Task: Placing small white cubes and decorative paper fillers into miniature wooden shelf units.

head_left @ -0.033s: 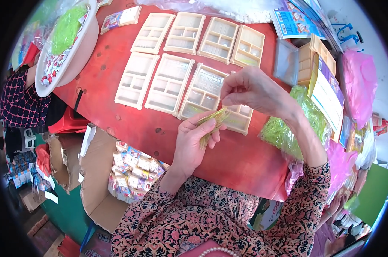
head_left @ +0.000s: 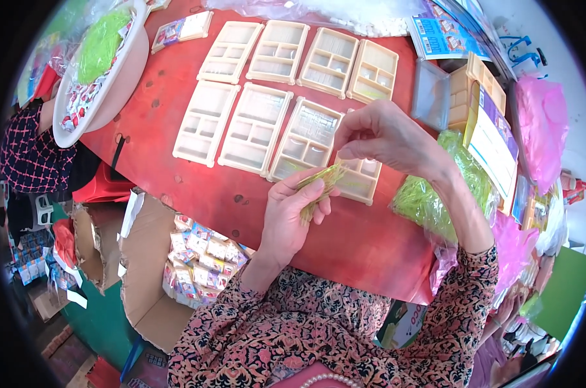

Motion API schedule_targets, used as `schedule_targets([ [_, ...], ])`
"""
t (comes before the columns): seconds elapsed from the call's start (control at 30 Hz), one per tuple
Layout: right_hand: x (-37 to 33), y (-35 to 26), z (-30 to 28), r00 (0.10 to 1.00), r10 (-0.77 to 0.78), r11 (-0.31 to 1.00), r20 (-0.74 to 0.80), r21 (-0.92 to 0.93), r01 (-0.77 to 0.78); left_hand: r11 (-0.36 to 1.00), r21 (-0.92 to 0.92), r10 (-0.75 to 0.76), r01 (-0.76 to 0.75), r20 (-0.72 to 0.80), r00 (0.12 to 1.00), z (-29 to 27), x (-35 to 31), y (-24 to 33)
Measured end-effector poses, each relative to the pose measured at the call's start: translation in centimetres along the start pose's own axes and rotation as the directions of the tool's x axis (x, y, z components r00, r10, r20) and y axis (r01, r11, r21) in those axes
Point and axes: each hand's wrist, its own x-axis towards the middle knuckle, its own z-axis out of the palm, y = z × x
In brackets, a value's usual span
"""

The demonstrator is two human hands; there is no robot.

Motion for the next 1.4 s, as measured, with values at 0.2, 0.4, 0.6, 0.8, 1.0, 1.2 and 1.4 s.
schedule_targets([
  [0.2,-0.8,0.3,-2.1,0.985,0.115,0.979,-0.128,0.184,-0.091,0.999,-0.02,0.039,-0.039,0.001,0.999,-0.2,0.0,0.1],
  [0.4,3.9,3.2,-2.9,0.741,0.043,0.998,-0.67,-0.01,-0.067,0.998,-0.036,0.042,-0.042,-0.007,0.999,0.0,-0.2,0.0],
  [0.6,7.7,7.2,-0.9,0.664,-0.069,0.987,-0.744,-0.146,-0.062,0.999,-0.014,0.05,-0.05,0.013,0.999,0.2,-0.3,0.1],
  [0.8,3.8,2.9,-0.4,0.729,-0.15,0.966,-0.668,-0.256,-0.036,0.999,-0.01,0.046,-0.047,-0.041,0.998,-0.2,-0.1,1.0],
  [1.0,0.8,1.8,2.3,0.996,0.027,0.963,-0.081,0.268,-0.005,0.998,-0.034,0.054,-0.056,-0.056,0.997,-0.2,0.4,0.8],
  [1.2,0.4,0.1,2.8,0.996,-0.038,0.999,-0.085,0.027,0.04,0.997,-0.031,0.073,-0.074,-0.024,0.997,-0.6,0.2,0.4],
  [1.4,1.3,-0.6,1.4,0.983,-0.097,0.986,-0.156,-0.151,0.073,0.996,-0.065,0.061,-0.064,-0.043,0.997,-1.3,-0.2,0.6],
])
